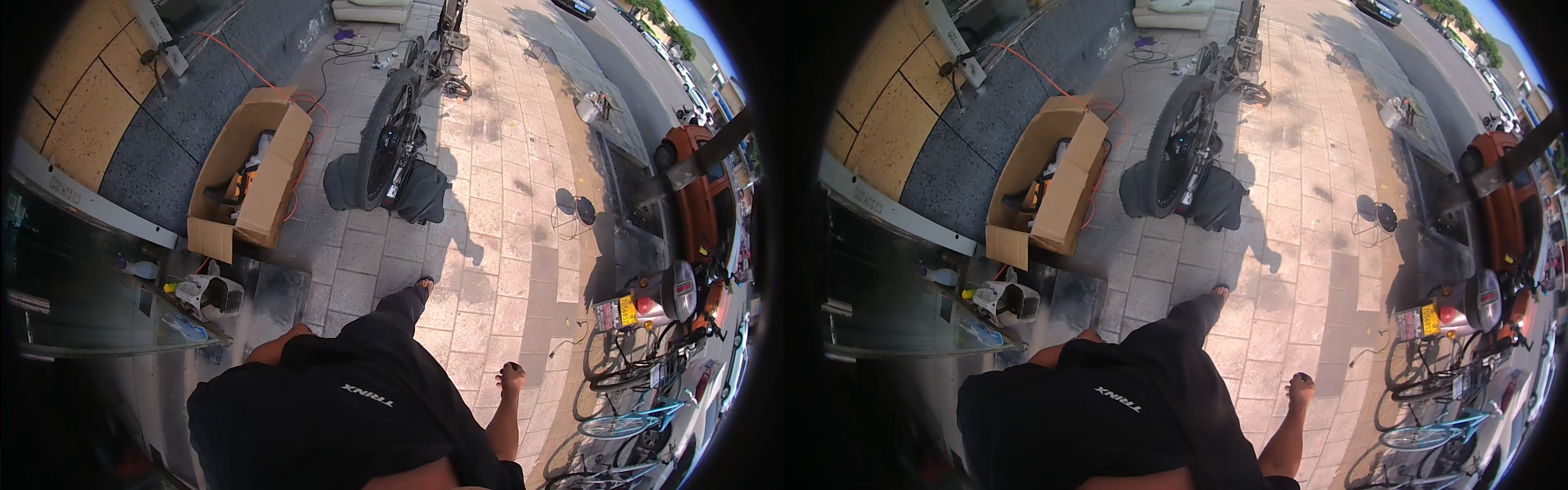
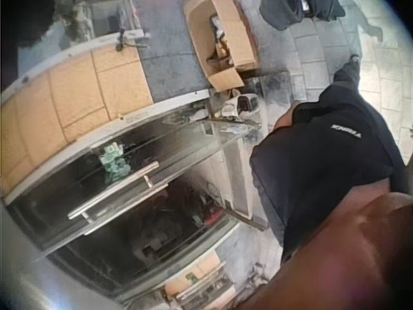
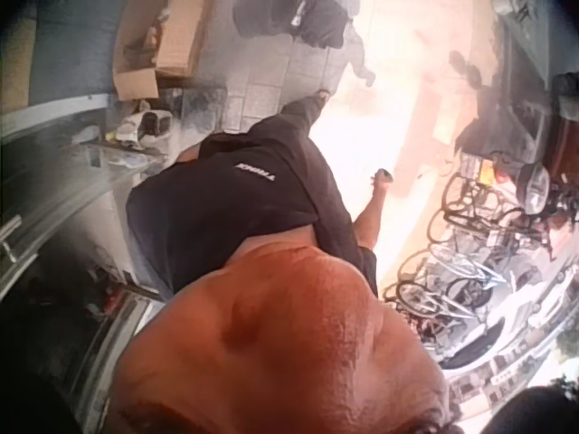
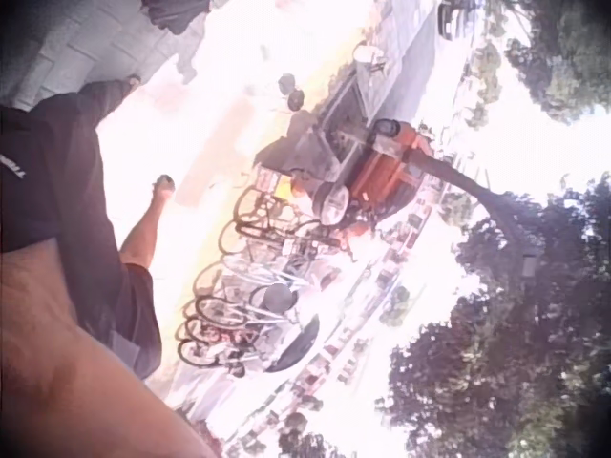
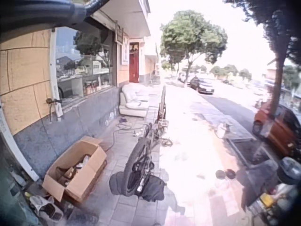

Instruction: The person organizes tools on a sidewalk and inside a workshop. They place a cordless drill into a toolbox, pick up a metal bar, and carry the toolbox indoors. Later, they collect pliers, a soldering iron, and solder spools from the sidewalk and place them on a wall rack inside the shop.

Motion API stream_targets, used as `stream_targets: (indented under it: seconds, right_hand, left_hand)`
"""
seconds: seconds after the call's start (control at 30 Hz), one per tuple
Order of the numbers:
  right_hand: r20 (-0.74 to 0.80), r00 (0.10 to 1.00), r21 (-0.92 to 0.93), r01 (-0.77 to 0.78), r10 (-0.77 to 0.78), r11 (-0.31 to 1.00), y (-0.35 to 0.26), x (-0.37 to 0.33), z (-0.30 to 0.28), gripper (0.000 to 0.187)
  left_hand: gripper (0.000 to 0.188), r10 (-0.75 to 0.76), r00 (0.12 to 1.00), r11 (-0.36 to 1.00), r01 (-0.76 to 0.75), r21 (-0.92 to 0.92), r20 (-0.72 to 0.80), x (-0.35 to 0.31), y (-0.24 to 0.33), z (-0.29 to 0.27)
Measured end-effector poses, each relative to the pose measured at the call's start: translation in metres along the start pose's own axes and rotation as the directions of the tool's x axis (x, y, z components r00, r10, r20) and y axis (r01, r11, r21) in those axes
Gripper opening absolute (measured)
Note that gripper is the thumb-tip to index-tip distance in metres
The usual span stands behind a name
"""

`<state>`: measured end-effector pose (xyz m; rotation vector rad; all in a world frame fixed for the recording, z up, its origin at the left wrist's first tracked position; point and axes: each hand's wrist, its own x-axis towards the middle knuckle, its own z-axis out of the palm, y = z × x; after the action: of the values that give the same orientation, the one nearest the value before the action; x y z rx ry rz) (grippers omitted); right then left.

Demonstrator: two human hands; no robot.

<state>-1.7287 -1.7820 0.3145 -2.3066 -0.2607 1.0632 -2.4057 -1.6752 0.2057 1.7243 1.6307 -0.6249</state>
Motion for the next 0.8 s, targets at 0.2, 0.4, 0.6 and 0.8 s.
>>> stream_targets:
  seconds: [0.2, 0.4, 0.6, 0.8]
  right_hand:
    - [0.112, 0.887, -0.045, -0.447, 0.449, 0.894, 0.003, 0.026, 0.006, 0.028]
    - [0.148, 0.882, -0.148, -0.428, 0.447, 0.892, -0.053, 0.074, -0.012, 0.022]
    - [0.172, 0.903, -0.283, -0.338, 0.394, 0.898, -0.177, 0.191, -0.03, 0.024]
    - [0.116, 0.941, -0.284, -0.274, 0.317, 0.919, -0.332, 0.445, -0.068, 0.03]
  left_hand:
    - [0.045, 0.164, 0.984, 0.985, -0.167, -0.046, -0.07, 0.15, 0.075, -0.123]
    - [0.045, 0.215, 0.97, 0.911, -0.242, -0.333, -0.114, 0.254, 0.314, -0.343]
    - [0.048, 0.161, 0.967, 0.94, -0.212, -0.266, -0.2, 0.368, 0.458, -0.428]
    - [0.05, 0.017, 0.989, 0.925, -0.071, -0.373, -0.145, 0.397, 0.543, -0.472]
